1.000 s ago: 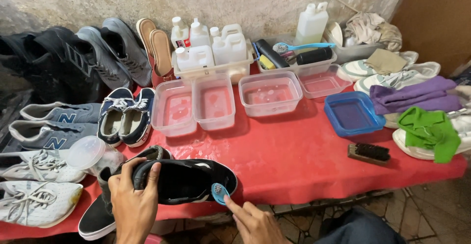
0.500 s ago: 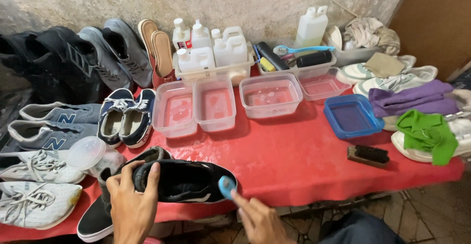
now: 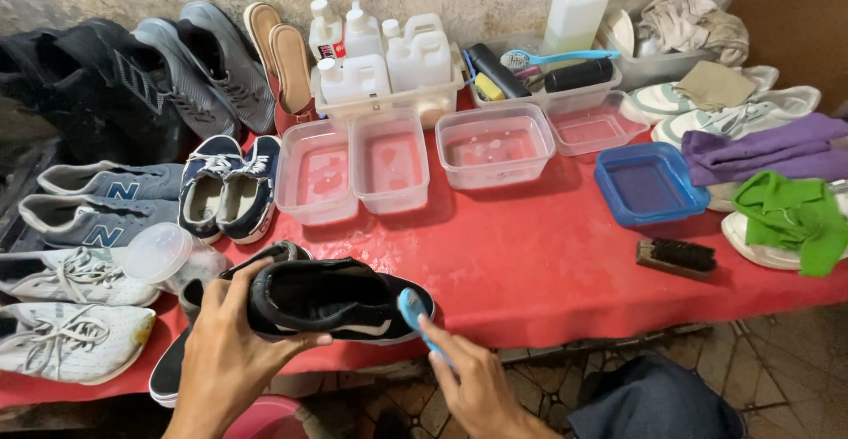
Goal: The person scrubs a black slip-on shoe with a blue brush, repeatedly dipping the brush into a container of soapy water. They clean the exterior, interior, and sole of the shoe, then place it on the table.
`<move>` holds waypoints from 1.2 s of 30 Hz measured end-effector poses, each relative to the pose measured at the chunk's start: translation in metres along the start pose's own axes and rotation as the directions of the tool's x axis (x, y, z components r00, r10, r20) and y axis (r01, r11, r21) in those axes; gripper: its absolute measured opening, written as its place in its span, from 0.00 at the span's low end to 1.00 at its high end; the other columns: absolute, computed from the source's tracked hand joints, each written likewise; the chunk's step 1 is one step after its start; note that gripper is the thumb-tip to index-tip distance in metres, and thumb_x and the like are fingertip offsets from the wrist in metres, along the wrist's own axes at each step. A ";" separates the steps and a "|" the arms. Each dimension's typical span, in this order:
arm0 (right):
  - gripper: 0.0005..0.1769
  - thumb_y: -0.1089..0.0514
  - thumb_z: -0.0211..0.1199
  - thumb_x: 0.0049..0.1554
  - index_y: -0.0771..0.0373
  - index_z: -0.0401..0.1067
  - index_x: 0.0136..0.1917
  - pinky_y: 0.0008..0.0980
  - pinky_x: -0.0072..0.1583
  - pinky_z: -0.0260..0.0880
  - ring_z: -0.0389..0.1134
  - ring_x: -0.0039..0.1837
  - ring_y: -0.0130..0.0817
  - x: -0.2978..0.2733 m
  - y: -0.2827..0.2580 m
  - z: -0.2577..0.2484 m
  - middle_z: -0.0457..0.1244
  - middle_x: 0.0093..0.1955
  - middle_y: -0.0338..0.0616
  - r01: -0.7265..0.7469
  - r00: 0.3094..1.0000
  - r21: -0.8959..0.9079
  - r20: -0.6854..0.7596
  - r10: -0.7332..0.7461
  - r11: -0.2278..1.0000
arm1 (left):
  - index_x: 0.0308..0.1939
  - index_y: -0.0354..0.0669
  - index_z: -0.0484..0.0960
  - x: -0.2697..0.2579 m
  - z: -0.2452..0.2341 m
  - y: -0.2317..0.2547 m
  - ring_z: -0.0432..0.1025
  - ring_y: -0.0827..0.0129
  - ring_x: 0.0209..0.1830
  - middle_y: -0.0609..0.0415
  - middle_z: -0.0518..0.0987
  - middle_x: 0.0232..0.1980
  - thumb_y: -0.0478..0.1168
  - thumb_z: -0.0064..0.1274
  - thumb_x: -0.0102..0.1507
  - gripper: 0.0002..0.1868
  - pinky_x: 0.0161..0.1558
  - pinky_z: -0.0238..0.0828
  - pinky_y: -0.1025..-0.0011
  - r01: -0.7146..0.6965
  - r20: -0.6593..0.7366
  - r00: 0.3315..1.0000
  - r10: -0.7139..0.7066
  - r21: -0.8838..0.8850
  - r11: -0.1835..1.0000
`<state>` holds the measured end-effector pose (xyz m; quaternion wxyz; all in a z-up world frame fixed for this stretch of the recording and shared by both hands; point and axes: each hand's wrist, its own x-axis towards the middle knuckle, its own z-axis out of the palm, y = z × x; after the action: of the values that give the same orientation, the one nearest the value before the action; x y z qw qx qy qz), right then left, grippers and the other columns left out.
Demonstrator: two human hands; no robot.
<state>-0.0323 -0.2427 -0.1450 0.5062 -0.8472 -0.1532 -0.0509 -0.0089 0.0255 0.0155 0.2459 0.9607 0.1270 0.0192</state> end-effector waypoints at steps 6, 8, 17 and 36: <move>0.27 0.58 0.52 0.62 0.55 0.65 0.75 0.39 0.58 0.72 0.72 0.66 0.44 0.001 0.000 -0.004 0.69 0.68 0.46 0.023 0.999 -0.028 -0.025 -0.023 0.999 | 0.48 0.41 0.78 -0.001 0.014 -0.010 0.74 0.60 0.62 0.51 0.76 0.62 0.60 0.78 0.34 0.46 0.57 0.70 0.60 -0.320 -0.197 0.934 0.297 -0.099 0.942; 0.25 0.59 0.51 0.63 0.62 0.66 0.73 0.35 0.55 0.71 0.76 0.56 0.44 -0.004 -0.015 -0.008 0.72 0.61 0.50 0.135 0.991 0.050 -0.024 -0.134 0.990 | 0.48 0.46 0.75 -0.005 0.015 0.001 0.81 0.62 0.46 0.53 0.87 0.43 0.60 0.79 0.33 0.46 0.47 0.73 0.63 -0.005 -0.131 0.991 -0.009 -0.101 0.995; 0.26 0.59 0.51 0.64 0.60 0.65 0.76 0.41 0.39 0.67 0.64 0.33 0.42 -0.010 -0.020 -0.012 0.60 0.36 0.43 0.216 0.976 -0.070 0.024 -0.215 0.974 | 0.58 0.54 0.73 -0.011 0.007 0.038 0.76 0.52 0.58 0.48 0.86 0.51 0.64 0.73 0.38 0.48 0.59 0.67 0.56 0.222 -0.075 0.971 -0.229 -0.085 0.971; 0.27 0.58 0.52 0.64 0.53 0.65 0.76 0.40 0.36 0.62 0.62 0.33 0.36 0.005 -0.008 -0.012 0.64 0.36 0.42 0.101 0.993 -0.080 -0.057 -0.106 0.992 | 0.60 0.53 0.71 -0.016 0.007 0.051 0.76 0.45 0.55 0.44 0.85 0.47 0.71 0.67 0.41 0.50 0.57 0.68 0.52 0.310 -0.060 0.949 -0.309 -0.004 0.951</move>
<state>-0.0296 -0.2486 -0.1309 0.4745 -0.8549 -0.1792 -0.1088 -0.0120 -0.0250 0.0341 0.2393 0.9287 0.2833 0.0087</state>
